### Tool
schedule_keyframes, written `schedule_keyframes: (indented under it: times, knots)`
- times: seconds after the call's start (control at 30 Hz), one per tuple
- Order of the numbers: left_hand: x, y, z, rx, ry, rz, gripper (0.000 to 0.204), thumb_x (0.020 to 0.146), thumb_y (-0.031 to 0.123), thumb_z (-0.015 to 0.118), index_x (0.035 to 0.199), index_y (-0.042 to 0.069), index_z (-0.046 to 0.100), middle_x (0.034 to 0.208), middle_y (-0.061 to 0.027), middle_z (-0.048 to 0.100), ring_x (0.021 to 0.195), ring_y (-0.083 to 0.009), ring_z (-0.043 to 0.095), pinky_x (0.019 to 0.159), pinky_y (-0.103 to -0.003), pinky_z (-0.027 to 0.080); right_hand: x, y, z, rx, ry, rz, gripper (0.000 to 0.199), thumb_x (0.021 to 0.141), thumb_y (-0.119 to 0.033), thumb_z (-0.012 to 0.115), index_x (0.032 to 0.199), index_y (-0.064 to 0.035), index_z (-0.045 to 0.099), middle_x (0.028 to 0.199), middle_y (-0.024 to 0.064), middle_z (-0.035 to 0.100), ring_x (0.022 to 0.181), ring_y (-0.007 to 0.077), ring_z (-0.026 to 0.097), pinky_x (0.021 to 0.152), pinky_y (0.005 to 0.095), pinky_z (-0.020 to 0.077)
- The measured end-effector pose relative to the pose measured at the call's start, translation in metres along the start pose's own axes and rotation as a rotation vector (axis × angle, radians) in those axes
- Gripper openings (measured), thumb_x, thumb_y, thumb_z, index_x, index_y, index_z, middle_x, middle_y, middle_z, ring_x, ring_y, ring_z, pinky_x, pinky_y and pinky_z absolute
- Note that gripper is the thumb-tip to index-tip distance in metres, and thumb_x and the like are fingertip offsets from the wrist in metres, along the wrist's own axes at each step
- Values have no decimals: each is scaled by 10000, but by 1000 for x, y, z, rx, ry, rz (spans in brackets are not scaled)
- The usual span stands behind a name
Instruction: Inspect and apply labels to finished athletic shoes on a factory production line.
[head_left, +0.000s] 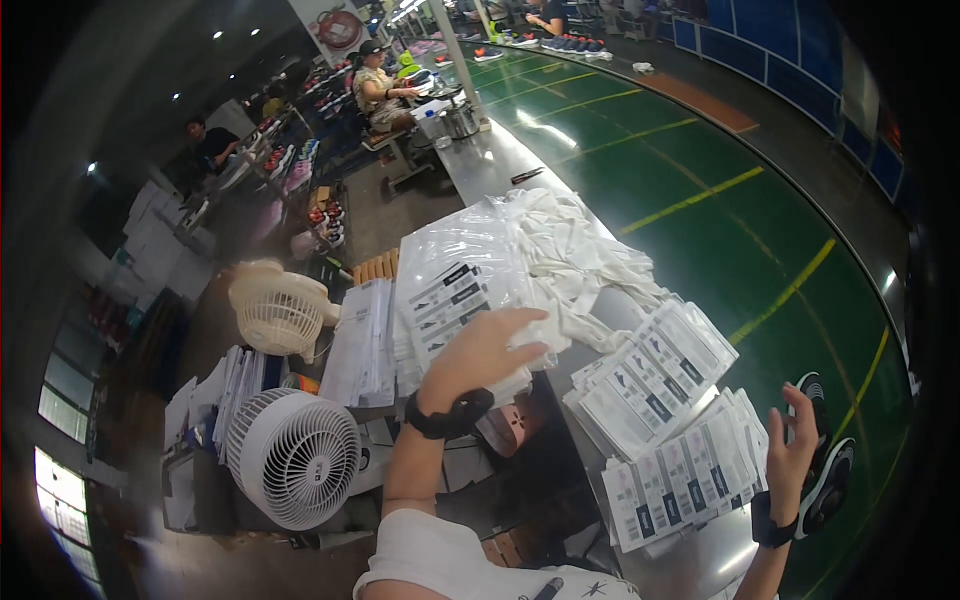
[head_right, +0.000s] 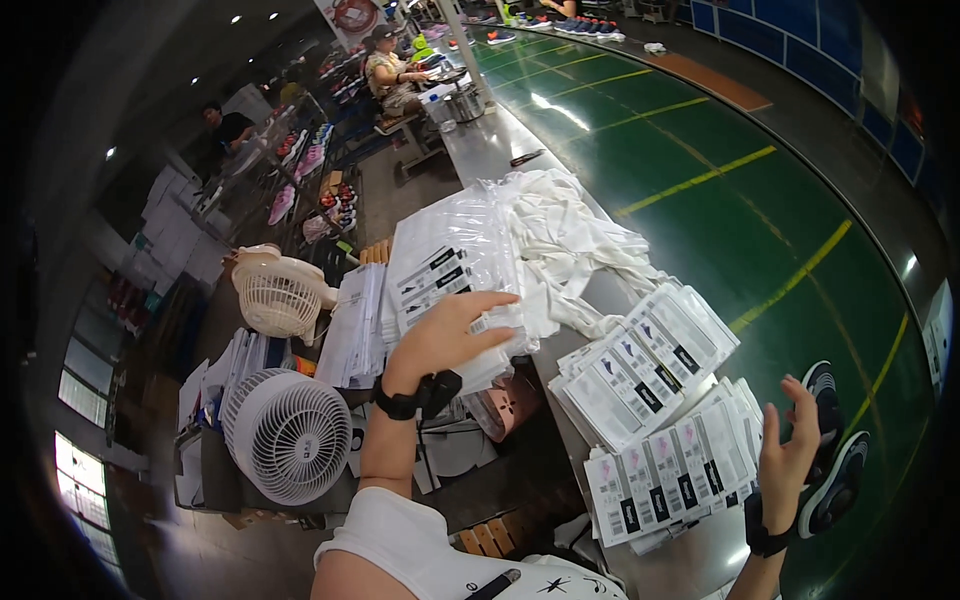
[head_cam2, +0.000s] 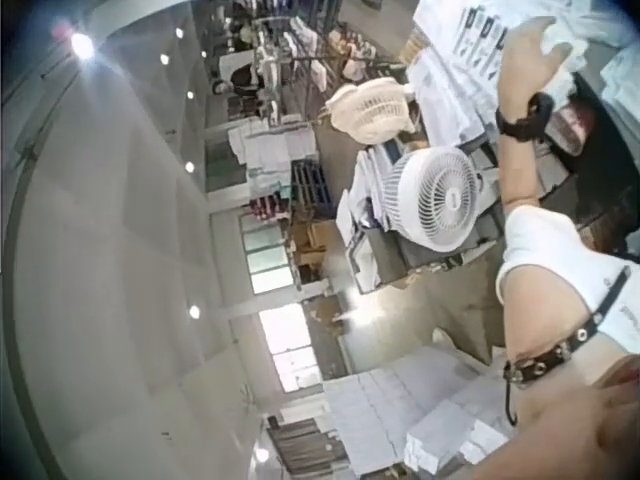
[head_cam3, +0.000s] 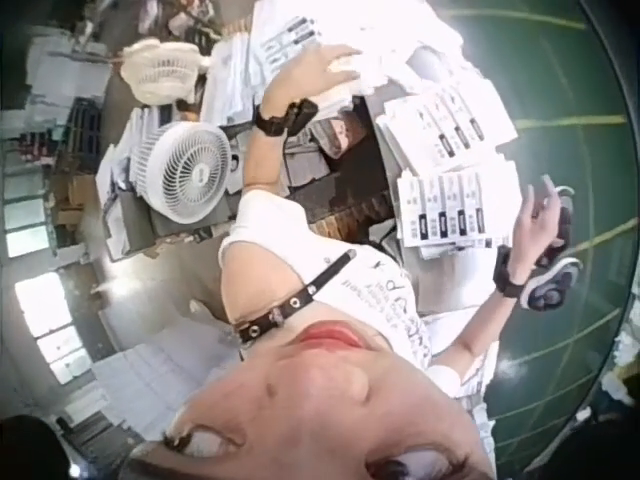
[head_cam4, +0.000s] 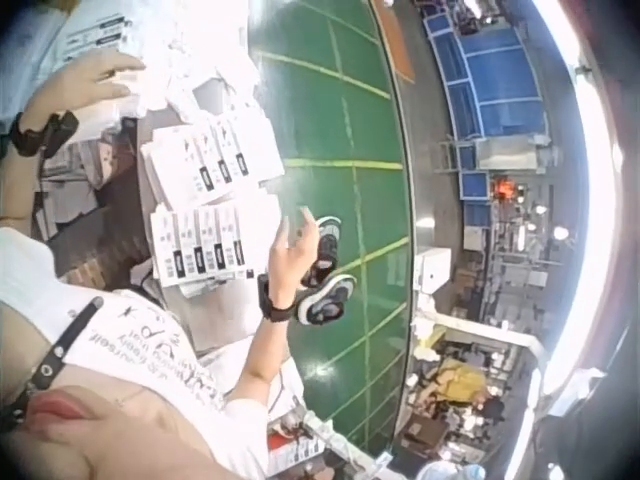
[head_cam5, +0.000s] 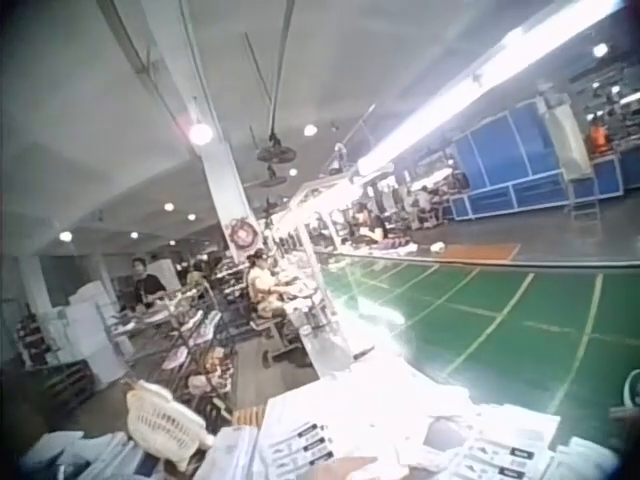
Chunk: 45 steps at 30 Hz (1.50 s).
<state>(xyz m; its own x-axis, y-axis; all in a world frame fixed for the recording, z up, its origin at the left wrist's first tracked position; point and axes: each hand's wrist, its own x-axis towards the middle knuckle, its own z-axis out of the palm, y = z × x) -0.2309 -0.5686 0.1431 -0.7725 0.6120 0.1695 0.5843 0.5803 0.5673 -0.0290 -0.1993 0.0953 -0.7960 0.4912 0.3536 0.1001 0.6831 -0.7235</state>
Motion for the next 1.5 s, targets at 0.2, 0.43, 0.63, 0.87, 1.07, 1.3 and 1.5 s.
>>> schedule_keyframes:
  times: [0.2,0.43,0.63,0.87,1.07,1.3,1.5]
  knots:
    - [-19,-145,-43,-93,148,-374,455,697,153,748,1119,54,609,1051,-105,632,859,-163,600,736,-272,477,20,-92,120,206,-401,-324,228,759,-60,644,977,-35,580,980,131,598,925,309,564,787,357,455]
    - [-13,-196,-35,-206,98,-332,523,597,192,804,1073,96,610,905,-7,491,716,-107,427,664,-244,426,31,-153,259,269,-476,-494,222,801,-201,622,964,-53,592,908,114,571,887,299,562,749,381,475]
    - [-12,-185,-38,-166,89,-315,550,595,135,811,1098,106,589,902,19,444,699,-75,376,635,-190,385,24,-175,318,105,-461,-404,189,777,-129,608,950,-54,587,792,97,544,794,273,564,686,377,471]
    - [-12,-172,-36,-69,88,-363,505,637,151,787,1094,93,579,877,-1,409,717,-96,385,639,-211,399,13,-172,322,9,-265,-666,197,733,-101,616,918,-43,585,784,80,548,784,258,566,645,352,482]
    - [-11,-170,-34,-49,111,-339,496,645,166,791,1083,78,577,843,8,411,685,-83,381,623,-203,396,6,-180,322,141,-266,-444,148,718,-101,612,830,-8,585,795,92,555,810,245,552,661,328,484]
    - [-8,-179,-35,-150,96,-367,506,644,133,799,1083,54,560,800,43,392,657,-43,370,591,-160,370,3,-174,319,105,-294,-524,117,728,-85,606,829,-30,588,795,99,572,807,262,564,667,349,489]
    - [-7,-187,-34,-162,101,-377,530,601,188,805,1062,53,579,808,-17,459,679,-100,430,612,-226,423,5,-174,329,167,-325,-377,134,706,-47,572,833,-6,585,808,110,571,829,277,562,670,353,493]
